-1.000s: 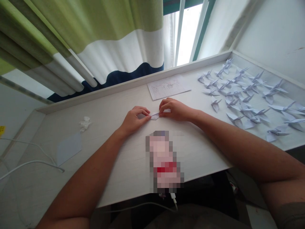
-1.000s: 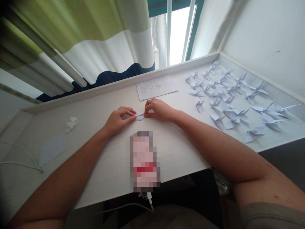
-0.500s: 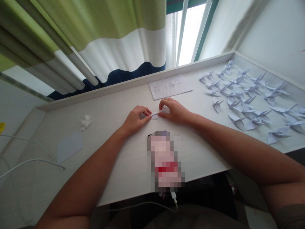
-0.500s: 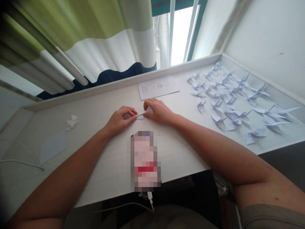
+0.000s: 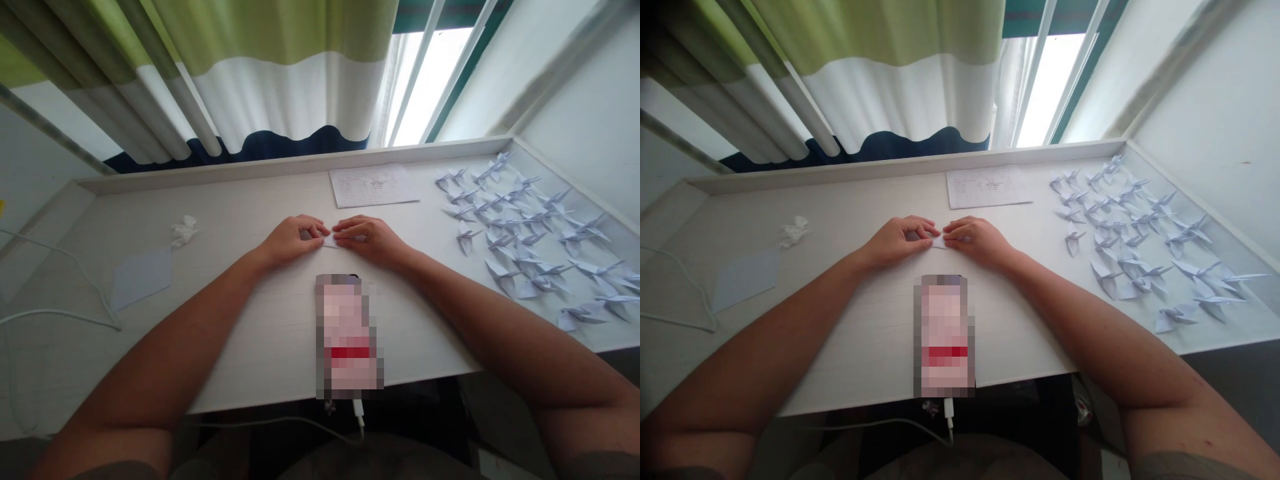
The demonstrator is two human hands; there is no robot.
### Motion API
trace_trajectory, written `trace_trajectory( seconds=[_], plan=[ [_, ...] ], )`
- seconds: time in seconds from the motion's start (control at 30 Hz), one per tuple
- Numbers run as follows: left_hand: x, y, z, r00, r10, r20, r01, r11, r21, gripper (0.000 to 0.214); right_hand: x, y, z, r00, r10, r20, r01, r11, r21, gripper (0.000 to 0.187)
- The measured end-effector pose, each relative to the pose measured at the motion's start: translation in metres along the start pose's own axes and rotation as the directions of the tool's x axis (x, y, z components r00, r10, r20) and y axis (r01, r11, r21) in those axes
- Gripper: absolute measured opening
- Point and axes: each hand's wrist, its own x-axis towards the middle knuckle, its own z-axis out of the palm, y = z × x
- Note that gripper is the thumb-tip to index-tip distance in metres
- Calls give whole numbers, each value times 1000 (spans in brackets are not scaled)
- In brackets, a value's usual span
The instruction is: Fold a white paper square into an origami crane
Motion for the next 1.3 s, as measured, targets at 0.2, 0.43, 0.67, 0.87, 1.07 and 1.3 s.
trace_trajectory(
  seconds=[0.2, 0.43, 0.67, 0.87, 1.07, 1.3],
  plan=[
    [-1, 2, -2, 999, -41, -14, 41, 999, 7, 17, -1, -2, 0, 1000, 30, -2, -30, 1000, 1, 16],
    [3, 3, 12, 957, -112, -267, 139, 986, 87, 17, 1, -2, 0, 1000, 13, 14, -13, 1000, -2, 17],
    [5, -2, 25, 972, -92, -214, 171, 906, 386, 30, 2, -2, 0, 999, 36, 29, -36, 999, -6, 15],
    [0, -2, 10, 978, -181, -109, 210, 881, 425, 46, 1, -4, -1, 998, 58, 32, -57, 998, -22, 17],
    [0, -3, -10, 962, -269, -42, 263, 876, 404, 58, 2, -3, -2, 998, 50, 40, -49, 998, -28, 17],
    [4, -13, -24, 982, -191, -13, 186, 937, 296, 40, -1, -2, -2, 998, 67, 4, -67, 998, 13, 21]
  ],
)
